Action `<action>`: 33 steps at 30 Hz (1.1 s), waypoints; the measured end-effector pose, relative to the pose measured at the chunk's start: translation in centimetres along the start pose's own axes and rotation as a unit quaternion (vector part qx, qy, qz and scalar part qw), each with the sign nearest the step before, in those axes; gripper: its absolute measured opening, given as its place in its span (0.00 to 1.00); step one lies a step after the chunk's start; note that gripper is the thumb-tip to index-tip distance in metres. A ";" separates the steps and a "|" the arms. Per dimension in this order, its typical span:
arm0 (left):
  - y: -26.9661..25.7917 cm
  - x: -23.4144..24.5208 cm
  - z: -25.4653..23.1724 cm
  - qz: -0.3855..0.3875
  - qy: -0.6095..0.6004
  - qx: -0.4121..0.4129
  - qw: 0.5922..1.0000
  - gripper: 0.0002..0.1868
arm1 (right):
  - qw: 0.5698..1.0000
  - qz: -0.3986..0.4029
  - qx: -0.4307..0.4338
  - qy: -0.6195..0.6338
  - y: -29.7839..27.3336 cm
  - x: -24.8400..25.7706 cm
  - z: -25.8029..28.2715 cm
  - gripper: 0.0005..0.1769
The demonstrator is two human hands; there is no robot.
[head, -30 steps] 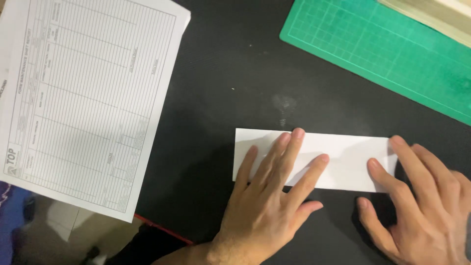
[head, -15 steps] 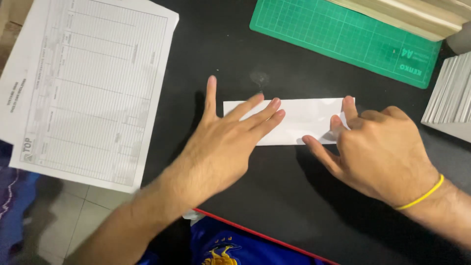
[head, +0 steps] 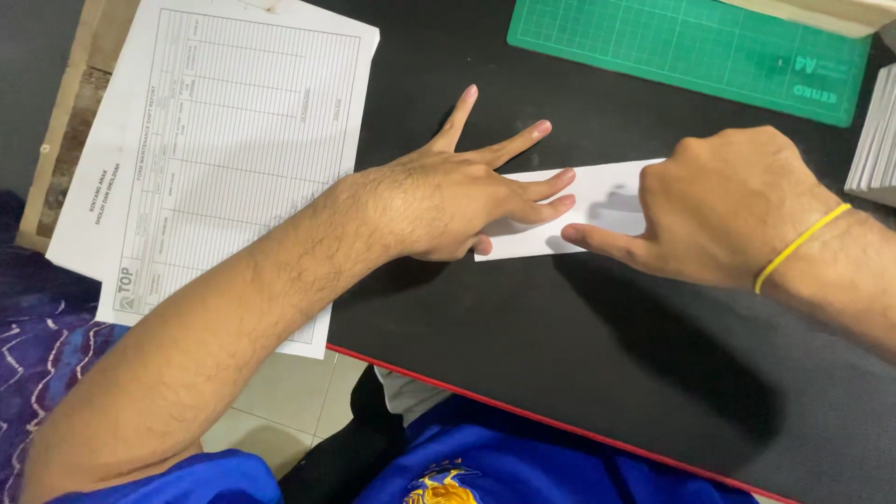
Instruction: Folding printed documents and inserting them into envelopes for mailing
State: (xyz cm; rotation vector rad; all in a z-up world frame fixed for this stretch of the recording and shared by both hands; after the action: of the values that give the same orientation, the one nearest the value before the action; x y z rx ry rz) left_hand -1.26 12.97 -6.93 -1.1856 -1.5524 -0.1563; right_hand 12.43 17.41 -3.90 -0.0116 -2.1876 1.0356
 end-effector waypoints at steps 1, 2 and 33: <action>0.1 -0.6 0.4 0.001 0.002 -0.006 1.000 0.41 | 1.000 0.003 -0.004 0.003 -0.1 0.6 0.3 0.48; 0.1 -0.8 0.6 -0.036 0.020 -0.023 0.999 0.42 | 0.999 0.032 -0.005 0.012 -0.1 0.9 0.7 0.49; 0.9 -2.6 1.3 -0.206 0.113 -0.075 0.969 0.46 | 0.993 0.117 -0.022 0.000 1.2 2.2 2.1 0.50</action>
State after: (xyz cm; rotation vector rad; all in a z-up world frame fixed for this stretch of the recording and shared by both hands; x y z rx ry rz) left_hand -1.79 12.71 -9.97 -0.9084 -1.5849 -0.6716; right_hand 9.19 17.50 -4.28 -0.2944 -2.2470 1.1127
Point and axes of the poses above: each hand's wrist, its own y-axis towards the middle knuckle, its own x-axis out of the back of the hand, z = x × y, the point moved 5 cm from there along y, towards the middle knuckle, and after that the axes turned 7 degrees about z, right-handed, at the moved point
